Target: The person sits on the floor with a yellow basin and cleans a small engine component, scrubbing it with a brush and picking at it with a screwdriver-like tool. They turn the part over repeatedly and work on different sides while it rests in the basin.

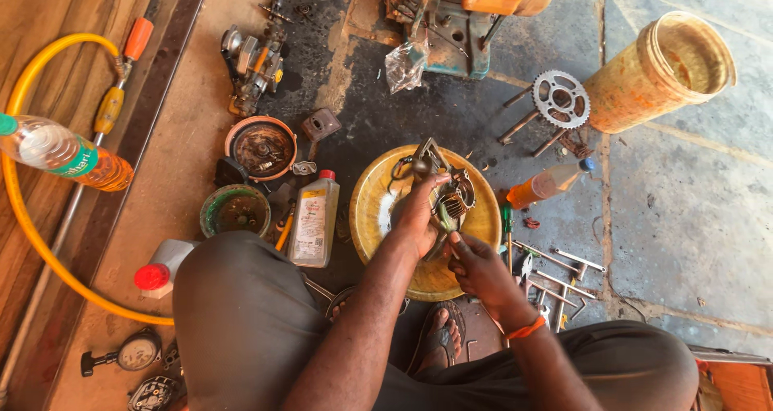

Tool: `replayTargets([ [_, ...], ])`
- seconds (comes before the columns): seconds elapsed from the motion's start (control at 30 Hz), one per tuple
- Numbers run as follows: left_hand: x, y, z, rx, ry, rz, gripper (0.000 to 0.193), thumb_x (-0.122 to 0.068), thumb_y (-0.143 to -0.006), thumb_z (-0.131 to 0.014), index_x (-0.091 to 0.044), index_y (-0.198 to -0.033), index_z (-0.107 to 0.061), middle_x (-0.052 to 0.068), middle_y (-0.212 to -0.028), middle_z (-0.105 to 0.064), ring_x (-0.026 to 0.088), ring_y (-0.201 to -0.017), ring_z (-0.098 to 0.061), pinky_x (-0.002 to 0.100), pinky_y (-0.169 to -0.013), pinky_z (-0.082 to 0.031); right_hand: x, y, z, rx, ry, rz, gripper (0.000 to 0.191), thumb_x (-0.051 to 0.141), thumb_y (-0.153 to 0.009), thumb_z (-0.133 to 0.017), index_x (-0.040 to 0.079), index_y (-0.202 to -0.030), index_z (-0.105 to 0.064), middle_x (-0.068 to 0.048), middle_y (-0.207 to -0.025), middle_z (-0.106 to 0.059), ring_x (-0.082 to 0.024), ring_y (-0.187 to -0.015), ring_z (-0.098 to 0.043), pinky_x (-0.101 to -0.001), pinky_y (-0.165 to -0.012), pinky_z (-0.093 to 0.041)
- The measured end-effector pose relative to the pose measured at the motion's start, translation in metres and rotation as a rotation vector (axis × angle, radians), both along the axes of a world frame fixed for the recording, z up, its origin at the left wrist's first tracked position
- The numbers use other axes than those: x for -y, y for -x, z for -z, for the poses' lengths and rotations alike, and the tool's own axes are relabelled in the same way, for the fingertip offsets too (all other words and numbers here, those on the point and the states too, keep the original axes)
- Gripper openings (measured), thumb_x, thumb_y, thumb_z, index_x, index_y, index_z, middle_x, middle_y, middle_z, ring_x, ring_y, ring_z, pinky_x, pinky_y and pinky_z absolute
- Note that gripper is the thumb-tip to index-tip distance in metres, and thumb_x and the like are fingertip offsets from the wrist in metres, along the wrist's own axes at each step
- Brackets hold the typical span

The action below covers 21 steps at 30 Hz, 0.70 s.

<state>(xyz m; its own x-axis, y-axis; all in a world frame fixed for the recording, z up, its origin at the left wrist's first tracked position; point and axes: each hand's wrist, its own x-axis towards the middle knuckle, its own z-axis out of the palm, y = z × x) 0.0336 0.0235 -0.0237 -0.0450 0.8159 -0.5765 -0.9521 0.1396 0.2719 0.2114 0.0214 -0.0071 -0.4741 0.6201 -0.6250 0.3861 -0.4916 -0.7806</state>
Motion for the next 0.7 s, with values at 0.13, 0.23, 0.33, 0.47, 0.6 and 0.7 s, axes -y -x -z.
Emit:
replayTargets([
  [0.13, -0.001, 0.002, 0.005, 0.062, -0.112, -0.113, 0.033, -0.029, -0.088, -0.071, -0.011, -0.116, -0.065, 0.007, -0.1, -0.07, 0.02, -0.087, -0.069, 0.037, -0.078, -0.06, -0.004, -0.011, -0.008, 0.173, -0.697, -0.179, 0.041, 0.043, -0.109, -0.056, 0.007, -0.093, -0.069, -0.007, -0.071, -0.062, -0.019, -0.062, -0.057, -0.0342, -0.055, -0.048],
  [0.23, -0.004, 0.001, 0.006, 0.128, -0.165, -0.112, 0.031, -0.031, -0.09, -0.067, -0.011, -0.114, -0.065, 0.007, -0.098, -0.071, 0.021, -0.086, -0.07, 0.039, -0.078, -0.06, 0.007, 0.003, -0.017, 0.652, -1.072, -0.107, 0.03, 0.041, -0.103, -0.06, 0.014, -0.1, -0.071, -0.013, -0.077, -0.071, -0.037, -0.069, -0.067, -0.0468, -0.055, -0.048],
  [0.33, -0.006, -0.002, 0.006, 0.119, -0.168, -0.028, 0.033, -0.035, -0.092, -0.066, -0.01, -0.113, -0.066, 0.006, -0.098, -0.071, 0.021, -0.084, -0.069, 0.04, -0.075, -0.058, 0.018, 0.015, -0.029, 0.578, -1.315, -0.06, 0.024, 0.035, -0.102, -0.06, 0.012, -0.102, -0.068, -0.013, -0.088, -0.071, -0.039, -0.072, -0.069, -0.0491, -0.058, -0.051],
  [0.47, -0.008, -0.004, 0.006, 0.084, -0.055, 0.036, 0.031, -0.036, -0.089, -0.066, -0.012, -0.109, -0.068, 0.006, -0.096, -0.071, 0.021, -0.084, -0.07, 0.041, -0.076, -0.059, 0.02, 0.012, -0.043, 0.598, -1.284, -0.104, 0.023, 0.035, -0.101, -0.061, 0.013, -0.098, -0.068, -0.013, -0.089, -0.073, -0.039, -0.073, -0.069, -0.0486, -0.057, -0.052],
  [0.6, -0.011, -0.011, 0.007, 0.112, -0.098, 0.036, 0.029, -0.036, -0.087, -0.067, -0.012, -0.102, -0.068, 0.004, -0.093, -0.07, 0.02, -0.081, -0.069, 0.039, -0.074, -0.058, 0.015, 0.009, -0.042, 0.617, -1.303, -0.076, 0.023, 0.034, -0.103, -0.06, 0.012, -0.097, -0.066, -0.015, -0.088, -0.071, -0.042, -0.074, -0.067, -0.0509, -0.058, -0.05],
  [0.7, -0.012, -0.019, 0.007, -0.081, 0.009, -0.006, 0.025, -0.035, -0.087, -0.067, -0.015, -0.101, -0.066, 0.001, -0.089, -0.067, 0.016, -0.079, -0.066, 0.033, -0.068, -0.054, 0.016, 0.012, -0.033, 0.711, -1.217, -0.02, 0.024, 0.035, -0.104, -0.06, 0.013, -0.097, -0.066, -0.018, -0.082, -0.07, -0.044, -0.075, -0.066, -0.0533, -0.058, -0.048],
])
